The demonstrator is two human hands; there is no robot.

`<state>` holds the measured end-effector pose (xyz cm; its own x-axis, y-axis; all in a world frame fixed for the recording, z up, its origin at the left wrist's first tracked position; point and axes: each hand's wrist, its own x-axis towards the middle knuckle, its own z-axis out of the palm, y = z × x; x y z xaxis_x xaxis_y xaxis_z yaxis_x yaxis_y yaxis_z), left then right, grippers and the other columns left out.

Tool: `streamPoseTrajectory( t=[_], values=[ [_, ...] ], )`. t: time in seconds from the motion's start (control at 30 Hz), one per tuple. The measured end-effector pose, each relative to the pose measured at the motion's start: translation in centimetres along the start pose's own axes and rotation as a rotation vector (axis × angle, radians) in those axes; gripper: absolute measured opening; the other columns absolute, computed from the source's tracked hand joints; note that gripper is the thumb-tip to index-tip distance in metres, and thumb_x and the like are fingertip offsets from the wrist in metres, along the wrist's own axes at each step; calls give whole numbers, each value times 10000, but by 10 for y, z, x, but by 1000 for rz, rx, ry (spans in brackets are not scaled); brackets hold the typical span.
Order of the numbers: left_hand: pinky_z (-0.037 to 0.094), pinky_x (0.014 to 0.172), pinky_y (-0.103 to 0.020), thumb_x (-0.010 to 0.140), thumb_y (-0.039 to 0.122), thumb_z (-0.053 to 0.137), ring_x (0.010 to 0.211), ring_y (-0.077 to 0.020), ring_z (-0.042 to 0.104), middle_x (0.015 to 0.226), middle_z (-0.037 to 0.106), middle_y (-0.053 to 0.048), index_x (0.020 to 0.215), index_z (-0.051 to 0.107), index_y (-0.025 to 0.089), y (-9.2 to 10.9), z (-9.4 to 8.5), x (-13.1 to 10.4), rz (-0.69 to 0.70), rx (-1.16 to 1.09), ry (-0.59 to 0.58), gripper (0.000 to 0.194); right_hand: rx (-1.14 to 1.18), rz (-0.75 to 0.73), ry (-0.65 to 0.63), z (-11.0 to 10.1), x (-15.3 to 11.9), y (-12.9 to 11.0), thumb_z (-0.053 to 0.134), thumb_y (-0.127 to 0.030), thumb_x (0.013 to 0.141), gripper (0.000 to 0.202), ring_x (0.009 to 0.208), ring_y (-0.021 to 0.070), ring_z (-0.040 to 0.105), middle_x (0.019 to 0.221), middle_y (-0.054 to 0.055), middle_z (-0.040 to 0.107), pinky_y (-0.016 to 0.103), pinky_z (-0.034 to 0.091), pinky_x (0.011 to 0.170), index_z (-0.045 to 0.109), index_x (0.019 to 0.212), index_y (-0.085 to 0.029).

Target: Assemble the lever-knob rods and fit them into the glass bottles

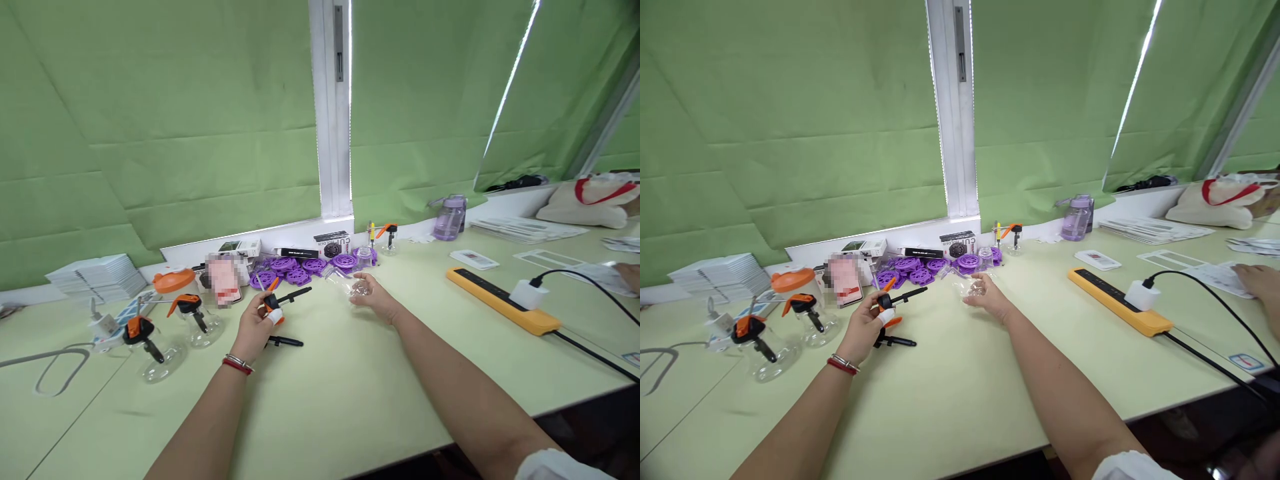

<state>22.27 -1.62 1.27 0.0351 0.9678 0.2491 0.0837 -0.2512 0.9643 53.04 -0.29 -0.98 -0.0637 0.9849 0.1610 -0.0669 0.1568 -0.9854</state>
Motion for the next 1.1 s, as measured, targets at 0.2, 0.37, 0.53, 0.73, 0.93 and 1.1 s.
streamPoseTrajectory(
  t=[0.2, 0.37, 0.53, 0.73, 0.93, 1.1],
  values=[
    [485, 827, -380, 617, 319, 718, 942, -200, 584, 968, 559, -35, 1116, 490, 195, 0, 1, 1, -13, -65, 15, 563, 150, 53, -14, 1, -1, -3, 731, -394, 635, 472, 775, 147, 512, 912, 12, 495, 300, 483, 639, 489, 1017, -259],
    [472, 847, -371, 633, 288, 712, 922, -181, 589, 975, 566, -24, 1121, 493, 207, -1, 2, 0, -9, -52, -62, 541, 187, 88, -21, 6, -1, -4, 720, -398, 653, 438, 754, 138, 501, 888, 7, 496, 267, 466, 606, 518, 1019, -266],
    [444, 876, -367, 634, 278, 708, 921, -172, 580, 1013, 590, -49, 1132, 507, 190, 4, 9, -7, -4, 4, -172, 544, 222, 96, -123, 17, -6, -9, 722, -382, 651, 420, 743, 132, 505, 911, 3, 522, 275, 463, 606, 537, 1010, -268],
    [441, 877, -366, 637, 301, 711, 929, -185, 585, 1044, 598, -77, 1134, 513, 182, 11, 13, -11, -8, 16, -185, 549, 220, 85, -179, 23, -10, -14, 712, -373, 668, 396, 745, 135, 504, 923, 13, 525, 273, 464, 595, 553, 1013, -261],
    [455, 854, -359, 623, 317, 719, 912, -186, 598, 1024, 629, -71, 1136, 536, 187, 5, 14, -9, -4, 45, -157, 560, 212, 78, -214, 28, -11, -15, 710, -367, 669, 418, 765, 145, 492, 929, 28, 515, 272, 477, 589, 539, 1033, -252],
    [464, 843, -362, 666, 355, 679, 919, -191, 594, 1038, 629, -73, 1155, 556, 187, 11, 17, -14, 7, 59, -234, 532, 213, 66, -232, 37, -12, -15, 716, -386, 668, 422, 783, 148, 498, 950, 28, 510, 290, 481, 614, 541, 1028, -252]
  ],
)
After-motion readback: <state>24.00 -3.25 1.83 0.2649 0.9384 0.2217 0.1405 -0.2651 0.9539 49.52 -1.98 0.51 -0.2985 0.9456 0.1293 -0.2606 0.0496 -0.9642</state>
